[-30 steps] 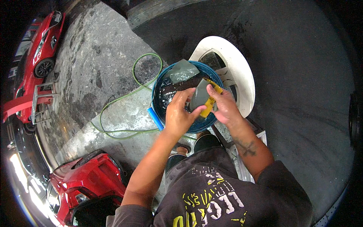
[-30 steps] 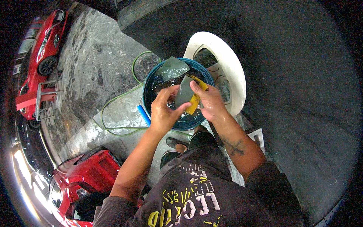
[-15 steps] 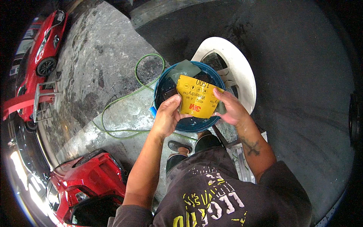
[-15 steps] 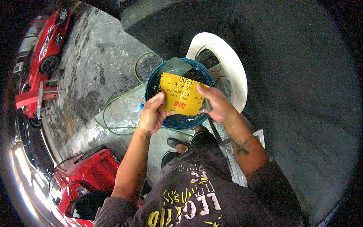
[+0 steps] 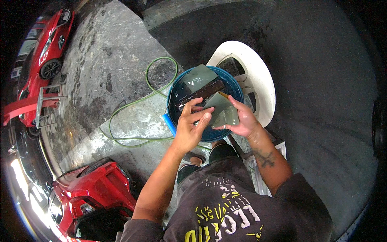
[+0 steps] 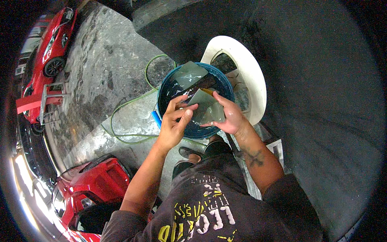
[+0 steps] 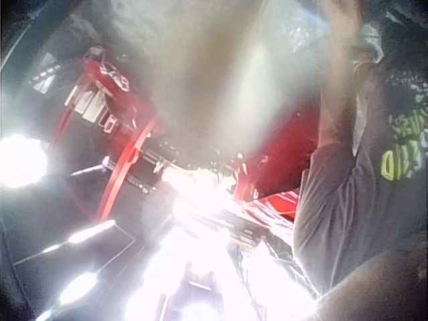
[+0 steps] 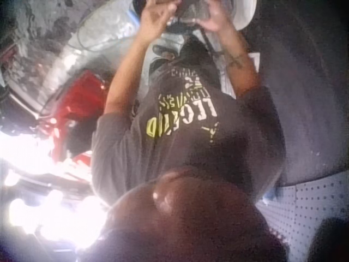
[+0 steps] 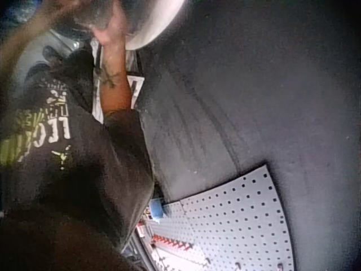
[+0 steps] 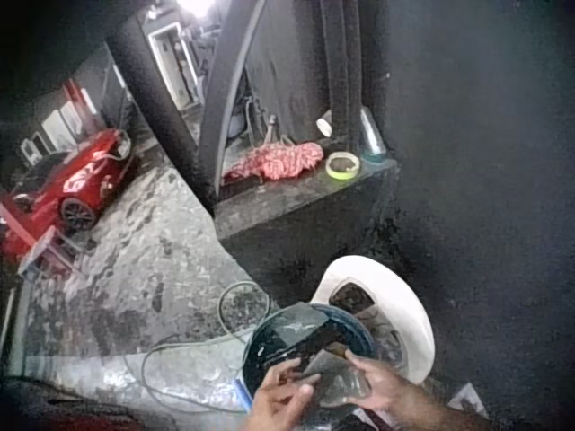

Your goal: The person wets a sanding pad in a bucket of water, then uses it to sand the rear trunk of a red car. They repeatedly dip the pad to keep it wet and wipe the surface with a blue cloth while sanding.

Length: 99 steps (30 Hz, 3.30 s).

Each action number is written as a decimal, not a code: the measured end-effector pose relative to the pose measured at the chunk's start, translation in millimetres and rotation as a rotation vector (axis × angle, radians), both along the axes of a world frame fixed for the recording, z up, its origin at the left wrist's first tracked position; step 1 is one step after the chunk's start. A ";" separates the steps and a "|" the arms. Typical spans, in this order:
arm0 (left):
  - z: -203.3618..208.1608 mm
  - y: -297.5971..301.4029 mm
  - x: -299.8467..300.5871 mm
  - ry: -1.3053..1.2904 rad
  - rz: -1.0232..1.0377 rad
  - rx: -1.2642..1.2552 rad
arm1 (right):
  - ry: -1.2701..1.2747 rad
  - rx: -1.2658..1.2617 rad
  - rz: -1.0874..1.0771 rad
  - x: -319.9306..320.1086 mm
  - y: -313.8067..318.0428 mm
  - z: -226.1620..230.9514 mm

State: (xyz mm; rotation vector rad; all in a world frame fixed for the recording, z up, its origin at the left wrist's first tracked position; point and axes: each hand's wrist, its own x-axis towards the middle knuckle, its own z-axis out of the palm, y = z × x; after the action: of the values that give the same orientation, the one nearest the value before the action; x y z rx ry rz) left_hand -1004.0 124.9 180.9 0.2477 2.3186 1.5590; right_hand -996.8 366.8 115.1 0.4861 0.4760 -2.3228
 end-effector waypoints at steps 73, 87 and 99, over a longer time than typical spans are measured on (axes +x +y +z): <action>-11.8 -13.8 -24.1 -0.022 0.284 -0.238 | 0.223 0.437 -0.064 -20.3 2.1 6.0; -10.8 -15.5 -33.8 -0.535 0.415 0.776 | 1.098 0.938 0.123 -50.6 -21.3 51.9; -8.4 -26.3 -39.9 -0.485 0.605 0.812 | 0.105 0.348 -0.077 -45.1 -11.6 48.0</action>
State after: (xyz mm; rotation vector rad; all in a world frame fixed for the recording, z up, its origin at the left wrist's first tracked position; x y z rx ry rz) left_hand -1043.9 98.6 172.5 -0.6402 1.3450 2.4456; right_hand -1041.9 355.2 163.1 0.5545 0.9362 -2.3547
